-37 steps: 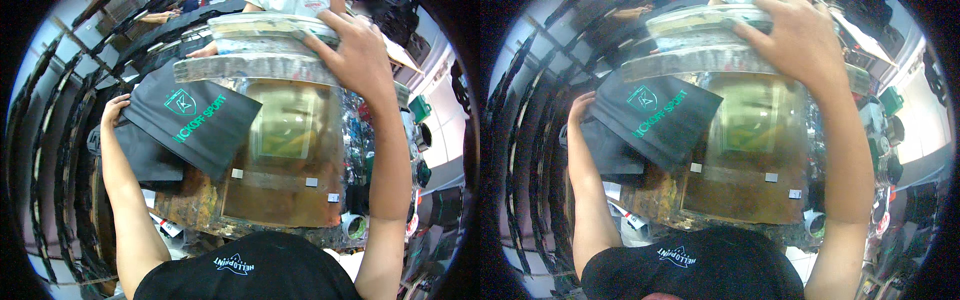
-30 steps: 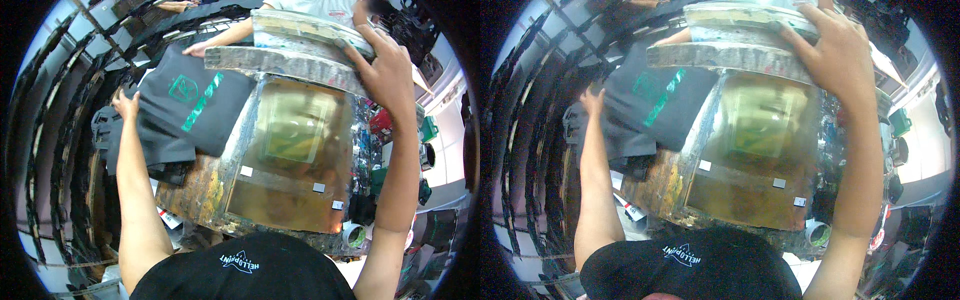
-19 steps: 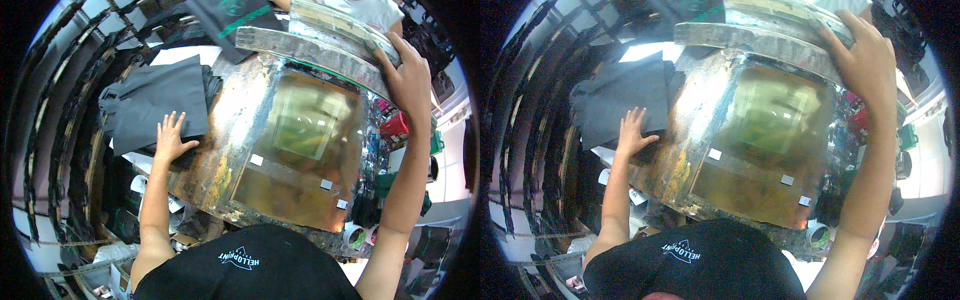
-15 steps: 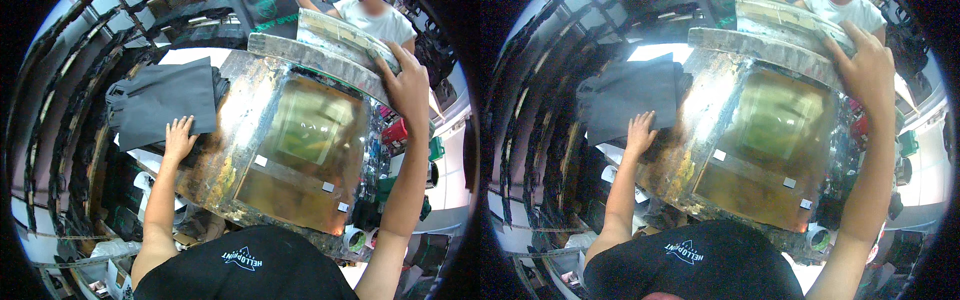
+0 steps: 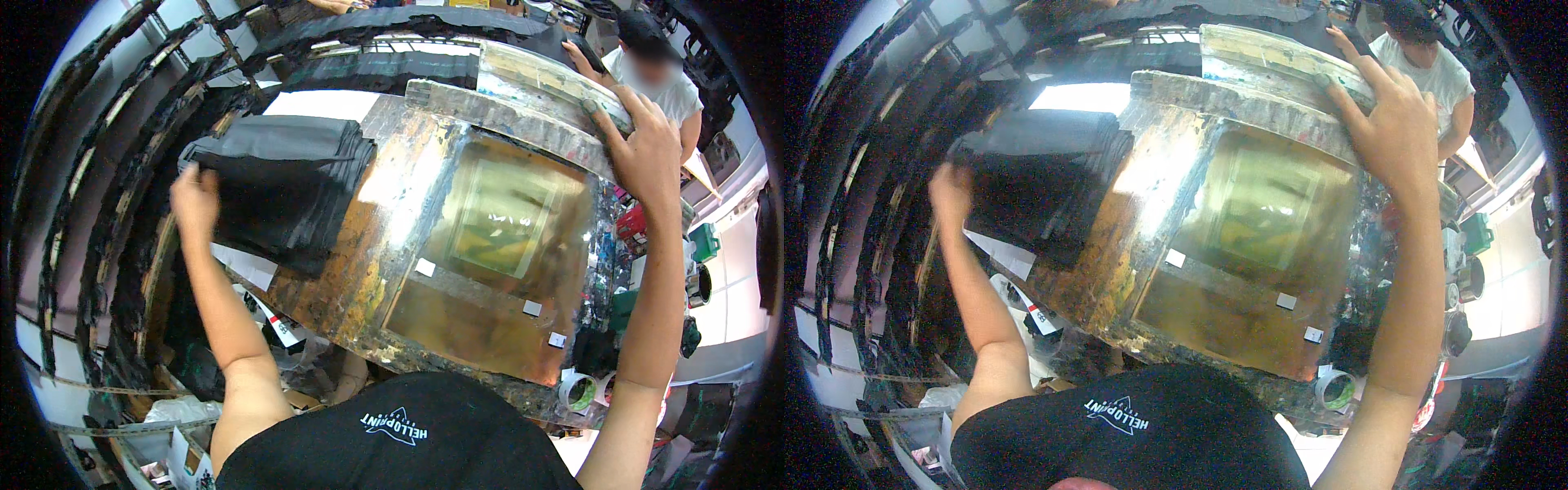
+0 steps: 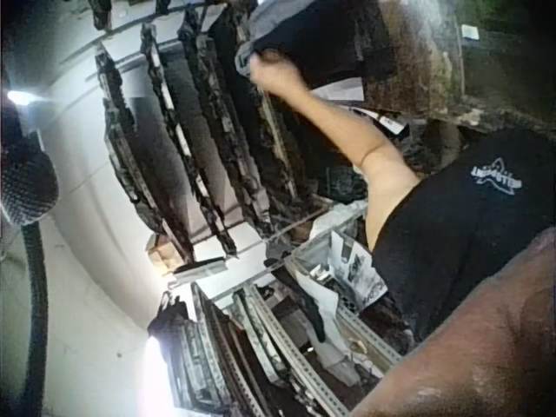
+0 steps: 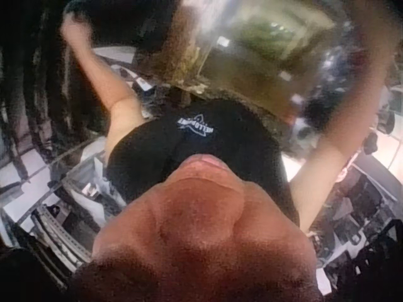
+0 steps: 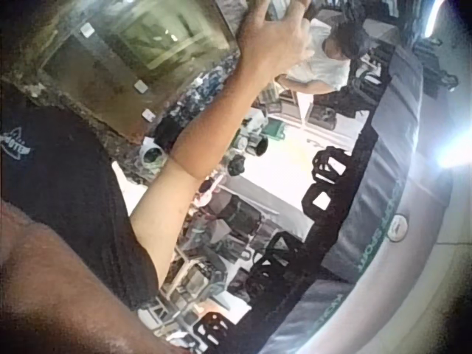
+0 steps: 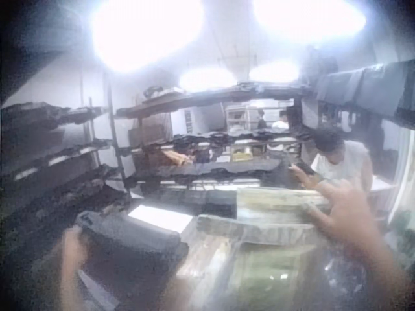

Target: The person performs screen printing on black tote bags by placing a bag on the printing board, lowering a screen over it, and using a squeegee to spread green ink across the design.

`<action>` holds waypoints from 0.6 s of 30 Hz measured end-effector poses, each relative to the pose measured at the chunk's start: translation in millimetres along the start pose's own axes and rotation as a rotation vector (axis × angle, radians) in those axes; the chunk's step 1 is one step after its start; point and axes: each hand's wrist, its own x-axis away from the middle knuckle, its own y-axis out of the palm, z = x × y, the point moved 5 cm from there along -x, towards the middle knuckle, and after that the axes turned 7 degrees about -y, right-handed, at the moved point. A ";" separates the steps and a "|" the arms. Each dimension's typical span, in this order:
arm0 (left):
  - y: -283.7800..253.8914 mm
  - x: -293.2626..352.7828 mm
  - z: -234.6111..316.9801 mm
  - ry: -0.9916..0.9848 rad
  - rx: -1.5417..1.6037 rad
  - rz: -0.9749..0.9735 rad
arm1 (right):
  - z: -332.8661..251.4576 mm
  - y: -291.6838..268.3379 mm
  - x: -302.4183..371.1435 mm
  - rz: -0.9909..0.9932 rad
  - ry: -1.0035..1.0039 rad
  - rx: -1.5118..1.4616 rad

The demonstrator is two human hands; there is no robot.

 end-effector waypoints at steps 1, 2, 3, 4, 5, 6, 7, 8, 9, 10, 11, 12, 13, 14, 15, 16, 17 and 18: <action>-29.6 -13.7 -9.4 -0.020 0.043 0.052 | -2.8 -3.2 -0.6 0.003 0.003 -0.001; -74.2 -25.2 -28.1 0.018 0.037 0.163 | -3.1 -0.4 -3.8 0.010 -0.003 -0.038; -100.7 -32.8 -37.8 0.062 0.060 0.265 | -4.2 0.0 -3.5 0.008 -0.004 -0.045; -126.0 -36.8 -14.1 0.237 0.198 0.286 | -4.0 -0.4 -1.4 0.002 -0.001 -0.036; -153.2 -38.0 8.2 0.412 0.328 0.310 | 0.9 2.2 0.5 0.023 -0.008 -0.020; -170.9 -50.7 -16.6 0.261 0.290 0.357 | 8.5 8.7 1.2 0.048 -0.018 -0.016; -181.8 -59.2 -24.9 0.105 0.266 0.401 | 11.7 11.4 1.8 0.069 -0.029 0.003; -186.4 -62.1 -22.5 0.120 0.362 0.442 | 12.0 11.4 2.8 0.072 -0.029 0.013; -189.0 -71.2 -28.1 0.111 0.326 0.415 | 11.3 11.9 4.5 0.080 -0.031 0.013; -188.9 -87.6 -41.6 0.099 0.291 0.386 | 10.7 12.0 4.4 0.088 -0.035 0.014; -186.0 -101.4 -46.5 0.088 0.257 0.357 | 10.2 12.9 4.1 0.080 -0.038 0.001; -169.7 -114.9 -27.7 0.142 0.182 0.281 | 9.9 11.8 4.0 0.071 -0.038 -0.003; -161.5 -125.6 -9.7 0.199 0.102 0.213 | 11.2 11.3 -0.2 0.062 -0.033 -0.022; -135.2 -128.8 1.8 0.254 0.034 0.129 | 10.4 11.2 -1.1 0.055 -0.030 -0.038; -108.7 -131.9 13.2 0.313 -0.029 0.045 | 9.9 11.4 -2.1 0.047 -0.025 -0.055; -63.9 -110.3 57.0 0.294 0.026 -0.088 | 9.0 10.7 -2.8 0.020 -0.012 -0.034; -31.9 -90.7 87.3 0.329 0.009 -0.210 | 9.6 8.1 -2.0 0.037 -0.008 -0.017; -4.3 -70.0 117.0 0.360 -0.016 -0.333 | 10.2 9.4 -1.3 0.055 -0.002 -0.008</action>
